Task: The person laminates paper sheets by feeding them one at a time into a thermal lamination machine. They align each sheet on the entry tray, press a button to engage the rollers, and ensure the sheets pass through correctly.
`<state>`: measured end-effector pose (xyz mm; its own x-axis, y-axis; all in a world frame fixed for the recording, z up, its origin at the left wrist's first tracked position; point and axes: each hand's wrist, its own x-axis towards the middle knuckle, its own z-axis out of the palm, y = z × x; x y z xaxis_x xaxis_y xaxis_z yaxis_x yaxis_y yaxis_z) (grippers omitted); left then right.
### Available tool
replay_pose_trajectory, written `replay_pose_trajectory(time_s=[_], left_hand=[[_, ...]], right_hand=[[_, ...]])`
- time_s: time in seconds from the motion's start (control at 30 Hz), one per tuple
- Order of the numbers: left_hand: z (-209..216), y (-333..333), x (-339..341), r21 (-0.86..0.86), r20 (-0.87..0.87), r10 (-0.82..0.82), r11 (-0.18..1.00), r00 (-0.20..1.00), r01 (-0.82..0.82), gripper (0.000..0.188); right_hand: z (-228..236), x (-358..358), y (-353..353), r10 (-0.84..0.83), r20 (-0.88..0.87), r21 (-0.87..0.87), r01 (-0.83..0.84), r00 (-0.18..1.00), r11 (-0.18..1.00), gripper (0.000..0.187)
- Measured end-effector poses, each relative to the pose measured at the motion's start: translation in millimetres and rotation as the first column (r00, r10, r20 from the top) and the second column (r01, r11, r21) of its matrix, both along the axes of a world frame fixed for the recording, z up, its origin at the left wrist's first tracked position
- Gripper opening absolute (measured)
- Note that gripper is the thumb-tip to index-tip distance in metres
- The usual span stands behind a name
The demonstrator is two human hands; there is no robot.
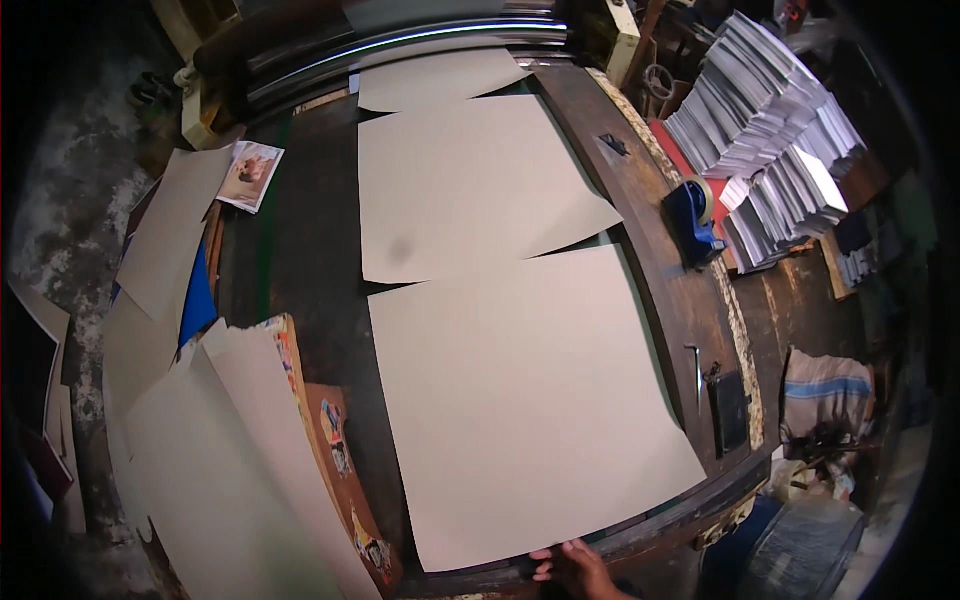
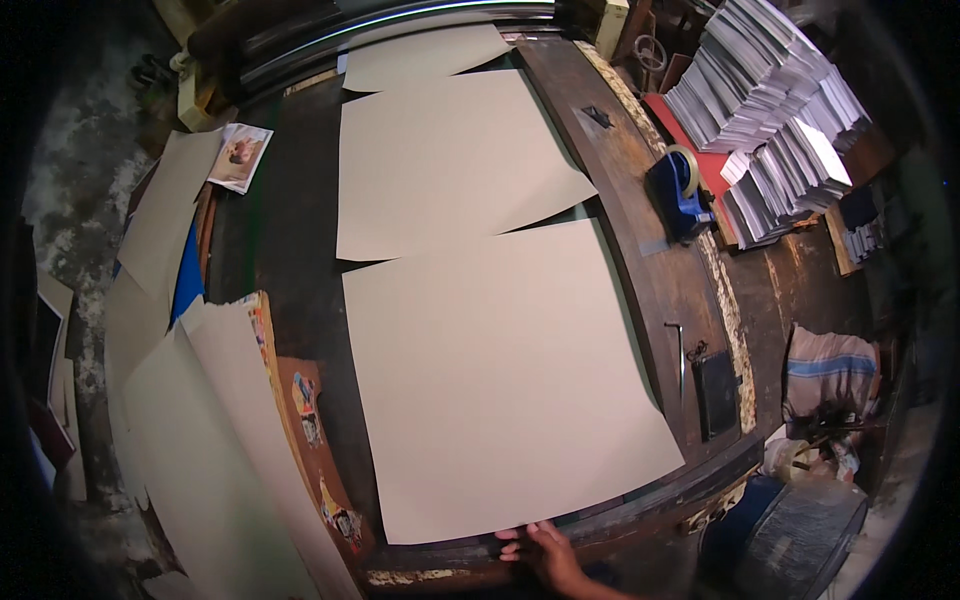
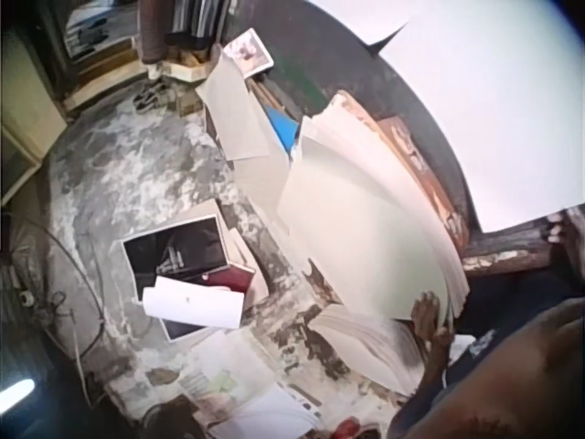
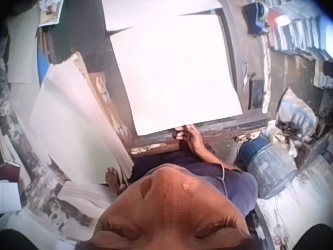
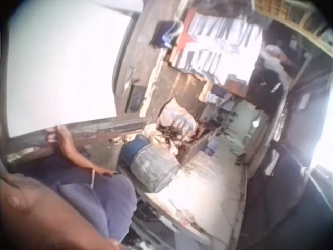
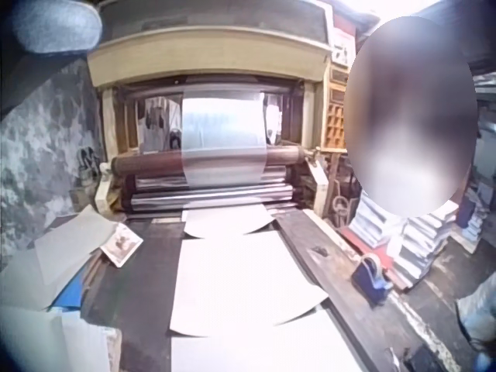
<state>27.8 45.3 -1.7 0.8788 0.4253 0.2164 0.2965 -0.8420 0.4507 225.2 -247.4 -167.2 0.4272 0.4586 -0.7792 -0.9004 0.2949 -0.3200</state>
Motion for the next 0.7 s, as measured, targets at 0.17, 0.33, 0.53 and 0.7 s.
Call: replay_pose_trajectory(time_s=[0.17, 0.33, 0.53, 0.7], left_hand=[[-4, 13, -21, -0.042, -0.235, -0.154, 0.988, 0.96, 0.149, 0.043], [3, 18, -20, -0.044, -0.145, -0.27, 0.963, 0.952, 0.266, 0.042], [-3, -6, 5, 0.062, -0.048, -0.055, 0.996, 0.997, 0.058, 0.032], [-5, -25, 10, 0.225, 0.128, -0.015, 0.974, 0.992, -0.015, 0.038]], right_hand=[[59, 36, 37, 0.108, -0.13, -0.211, -0.134, 0.986, 0.968, 0.051], [65, 133, 126, 0.666, 0.727, -0.522, -0.499, 0.164, 0.692, 0.054], [-12, 239, 275, 0.617, 0.508, -0.664, 0.182, -0.601, 0.725, 0.071], [-38, 368, 195, 0.976, 0.204, -0.866, 0.451, -0.074, 0.215, 0.073]])
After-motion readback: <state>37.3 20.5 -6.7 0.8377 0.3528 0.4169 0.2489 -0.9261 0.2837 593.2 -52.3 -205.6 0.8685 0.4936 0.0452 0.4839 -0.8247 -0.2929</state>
